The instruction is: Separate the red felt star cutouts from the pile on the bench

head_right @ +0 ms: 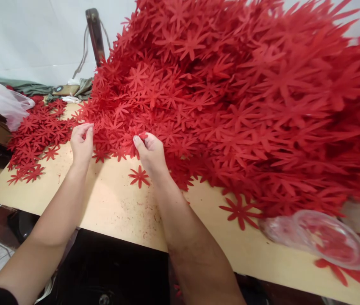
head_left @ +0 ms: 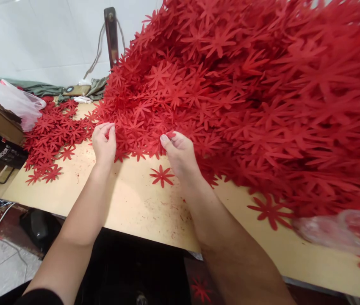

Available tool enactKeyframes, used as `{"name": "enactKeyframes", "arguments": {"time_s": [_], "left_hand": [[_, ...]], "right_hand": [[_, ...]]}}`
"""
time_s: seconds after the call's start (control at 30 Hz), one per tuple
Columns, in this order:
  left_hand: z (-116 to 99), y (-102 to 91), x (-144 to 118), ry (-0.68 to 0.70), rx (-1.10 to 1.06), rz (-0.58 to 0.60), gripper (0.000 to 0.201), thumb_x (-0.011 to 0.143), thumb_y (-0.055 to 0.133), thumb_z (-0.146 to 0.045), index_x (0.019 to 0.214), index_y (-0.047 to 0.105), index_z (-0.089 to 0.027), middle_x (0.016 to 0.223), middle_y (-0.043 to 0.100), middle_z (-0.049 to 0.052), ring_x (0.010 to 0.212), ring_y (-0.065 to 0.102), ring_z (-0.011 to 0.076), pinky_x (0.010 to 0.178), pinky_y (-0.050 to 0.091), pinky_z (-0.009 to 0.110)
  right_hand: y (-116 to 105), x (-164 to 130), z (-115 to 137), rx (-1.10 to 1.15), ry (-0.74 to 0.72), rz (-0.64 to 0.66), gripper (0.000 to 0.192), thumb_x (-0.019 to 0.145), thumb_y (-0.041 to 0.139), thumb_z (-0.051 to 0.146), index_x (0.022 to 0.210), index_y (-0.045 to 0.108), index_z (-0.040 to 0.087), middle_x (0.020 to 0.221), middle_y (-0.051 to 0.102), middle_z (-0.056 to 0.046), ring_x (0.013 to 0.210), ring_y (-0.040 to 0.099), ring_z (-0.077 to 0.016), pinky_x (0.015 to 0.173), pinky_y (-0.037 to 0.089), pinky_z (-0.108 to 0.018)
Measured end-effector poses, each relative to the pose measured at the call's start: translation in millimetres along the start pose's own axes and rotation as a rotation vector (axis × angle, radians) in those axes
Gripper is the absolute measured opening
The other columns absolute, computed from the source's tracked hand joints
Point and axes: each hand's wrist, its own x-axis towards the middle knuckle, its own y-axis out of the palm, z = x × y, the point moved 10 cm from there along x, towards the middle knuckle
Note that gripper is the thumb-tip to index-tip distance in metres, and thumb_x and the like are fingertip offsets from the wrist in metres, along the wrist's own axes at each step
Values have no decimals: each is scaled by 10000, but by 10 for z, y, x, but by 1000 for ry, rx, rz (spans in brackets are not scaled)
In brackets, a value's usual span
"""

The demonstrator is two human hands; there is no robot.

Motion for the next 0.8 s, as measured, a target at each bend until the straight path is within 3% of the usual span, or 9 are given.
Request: {"name": "enactKeyframes", "arguments": {"time_s": [0.1, 0.23, 0.3, 0.43, 0.57, 0.67, 0.8], "left_hand": [[-149, 103, -95, -75, -210, 78, 254, 804, 626, -402, 887, 714, -179, 913, 663, 62, 872, 605, 151, 869, 464, 284], [-363, 674, -475, -321, -553, 489, 328, 698, 723, -477, 815, 700, -172, 769, 671, 22, 731, 604, 114, 757, 478, 252], [-431, 828, -641, -395, -617, 576, 319, 632, 784, -445, 758, 681, -170, 725, 662, 3, 692, 594, 104, 726, 476, 245], [-352, 807, -640, -416, -613, 480, 255, 666, 770, -405, 690, 669, -173, 692, 659, -8, 682, 590, 101, 708, 474, 237], [-138, 686, -506, -480, -643, 348, 259, 699, 742, -407, 660, 651, -168, 646, 655, -15, 609, 562, 86, 648, 468, 224], [-70, 637, -459, -505, -642, 308, 237, 687, 754, -375, 667, 633, -173, 602, 625, -33, 569, 539, 74, 619, 456, 210], [-113, 705, -497, -548, -699, 354, 210, 606, 806, -242, 724, 646, -177, 648, 645, -38, 597, 567, 76, 663, 474, 217]], "right_hand": [[45, -22, -41, -48, 38, 33, 427, 687, 670, 594, 632, 491, 211, 593, 452, 34, 557, 405, -87, 553, 382, -252], [139, -66, 7, -121, -8, 102, 441, 724, 625, 624, 643, 521, 203, 603, 496, 24, 582, 448, -103, 594, 408, -268], [164, -76, 11, -147, -28, 121, 433, 741, 608, 622, 665, 534, 202, 648, 545, 11, 633, 498, -120, 652, 435, -286], [230, -79, -51, -99, -2, 194, 386, 763, 603, 584, 726, 532, 207, 713, 560, 9, 715, 531, -129, 744, 452, -299], [302, -86, -100, -24, 33, 282, 315, 753, 649, 488, 768, 503, 209, 701, 518, 33, 654, 484, -98, 690, 444, -275], [261, -69, -151, -40, 58, 260, 274, 759, 647, 425, 744, 481, 207, 645, 487, 51, 594, 446, -81, 616, 415, -253], [179, -41, -180, -50, 61, 188, 186, 748, 643, 304, 755, 486, 204, 686, 545, 43, 629, 495, -80, 642, 435, -248]]}}
